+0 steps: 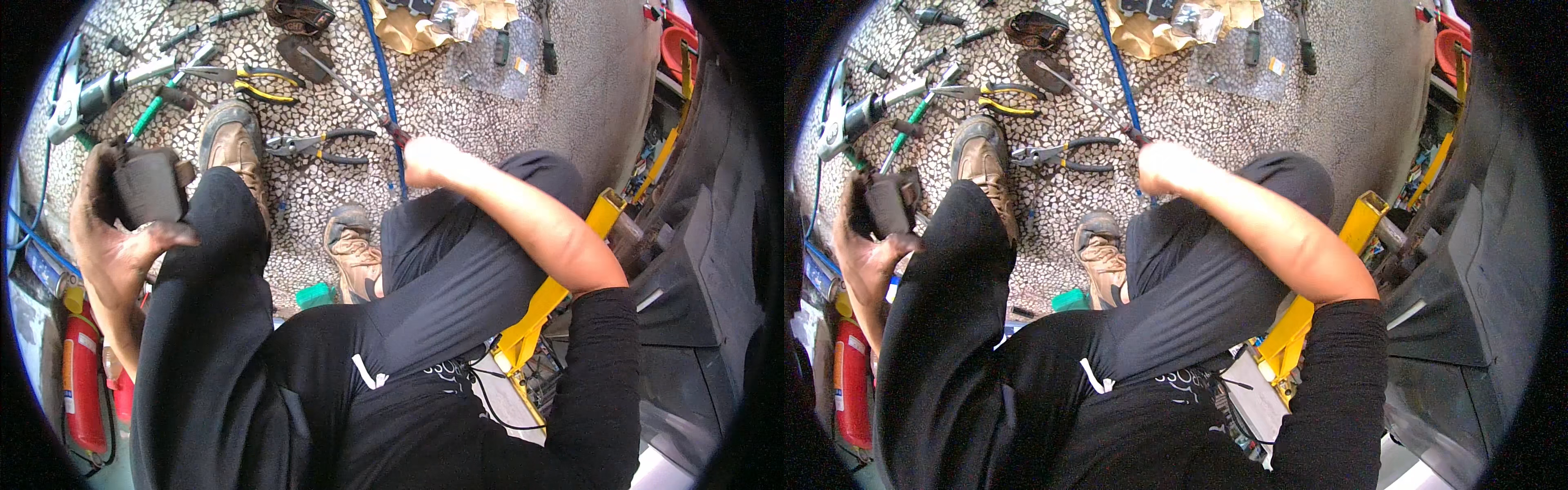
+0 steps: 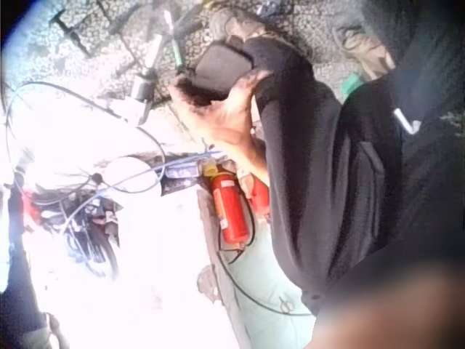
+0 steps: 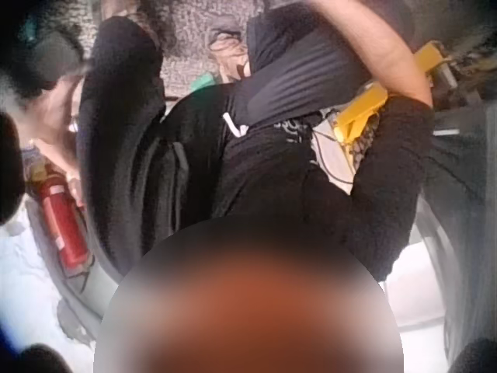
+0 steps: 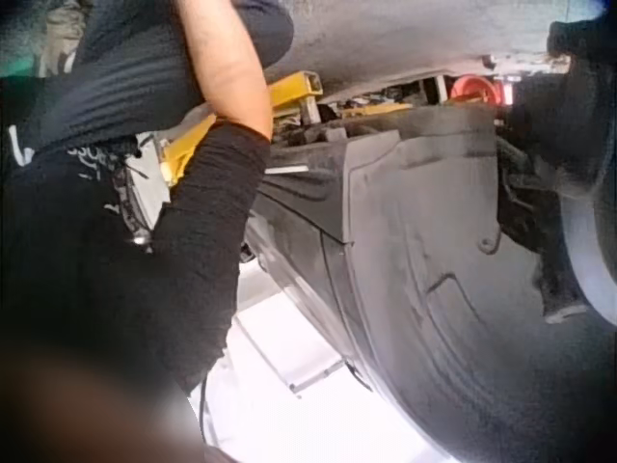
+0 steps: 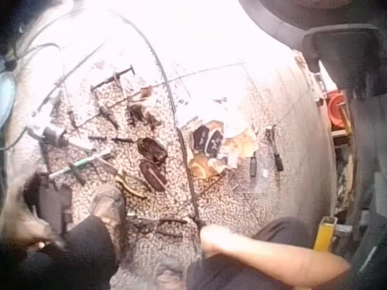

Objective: The person is repairing a brake pad by removing a metal clip, cleaning the surface with a screwdriver, and reinserting the clip using pliers. The task involves careful manipulation of small components and tools.

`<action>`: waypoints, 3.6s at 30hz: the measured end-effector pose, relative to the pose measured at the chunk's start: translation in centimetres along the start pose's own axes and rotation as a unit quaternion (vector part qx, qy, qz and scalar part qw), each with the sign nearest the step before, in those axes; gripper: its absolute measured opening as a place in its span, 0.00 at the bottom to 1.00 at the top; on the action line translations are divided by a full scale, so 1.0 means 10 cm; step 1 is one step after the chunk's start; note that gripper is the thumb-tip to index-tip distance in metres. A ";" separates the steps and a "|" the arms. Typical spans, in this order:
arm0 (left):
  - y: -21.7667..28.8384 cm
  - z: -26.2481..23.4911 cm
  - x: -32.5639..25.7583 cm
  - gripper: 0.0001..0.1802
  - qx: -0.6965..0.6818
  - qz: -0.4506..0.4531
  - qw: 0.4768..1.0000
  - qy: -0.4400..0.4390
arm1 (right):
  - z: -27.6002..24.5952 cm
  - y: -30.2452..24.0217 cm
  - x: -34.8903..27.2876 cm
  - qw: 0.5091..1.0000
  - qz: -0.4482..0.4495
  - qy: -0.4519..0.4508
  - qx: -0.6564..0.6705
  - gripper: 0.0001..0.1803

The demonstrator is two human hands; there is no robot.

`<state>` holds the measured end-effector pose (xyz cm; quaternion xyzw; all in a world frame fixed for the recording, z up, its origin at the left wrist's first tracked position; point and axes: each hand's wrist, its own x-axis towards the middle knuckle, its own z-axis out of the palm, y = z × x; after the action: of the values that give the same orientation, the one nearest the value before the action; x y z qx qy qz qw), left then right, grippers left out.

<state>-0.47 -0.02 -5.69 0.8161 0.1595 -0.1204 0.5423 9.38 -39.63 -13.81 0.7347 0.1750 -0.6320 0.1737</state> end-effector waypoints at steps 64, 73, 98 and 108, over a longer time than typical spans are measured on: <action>-0.14 -0.24 0.10 0.50 -0.354 -0.040 0.931 0.084 | -0.59 -0.21 -0.29 0.932 -0.139 0.295 0.157 0.15; -0.21 0.01 0.17 0.46 -0.574 0.030 0.808 -0.127 | 0.16 -0.96 0.18 0.924 -0.175 0.341 -0.008 0.09; 0.16 -0.04 0.12 0.57 -0.741 0.015 0.668 -0.069 | -1.06 -0.76 -1.20 0.916 -0.148 0.241 0.285 0.13; 0.20 0.11 0.14 0.54 -0.786 0.039 0.615 -0.055 | -1.39 -1.49 -2.25 0.765 -0.365 0.448 0.284 0.19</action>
<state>1.54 -1.55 -4.88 0.0752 0.1312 0.0278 0.9881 11.23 -20.77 9.90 0.8306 0.3005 -0.2674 -0.3851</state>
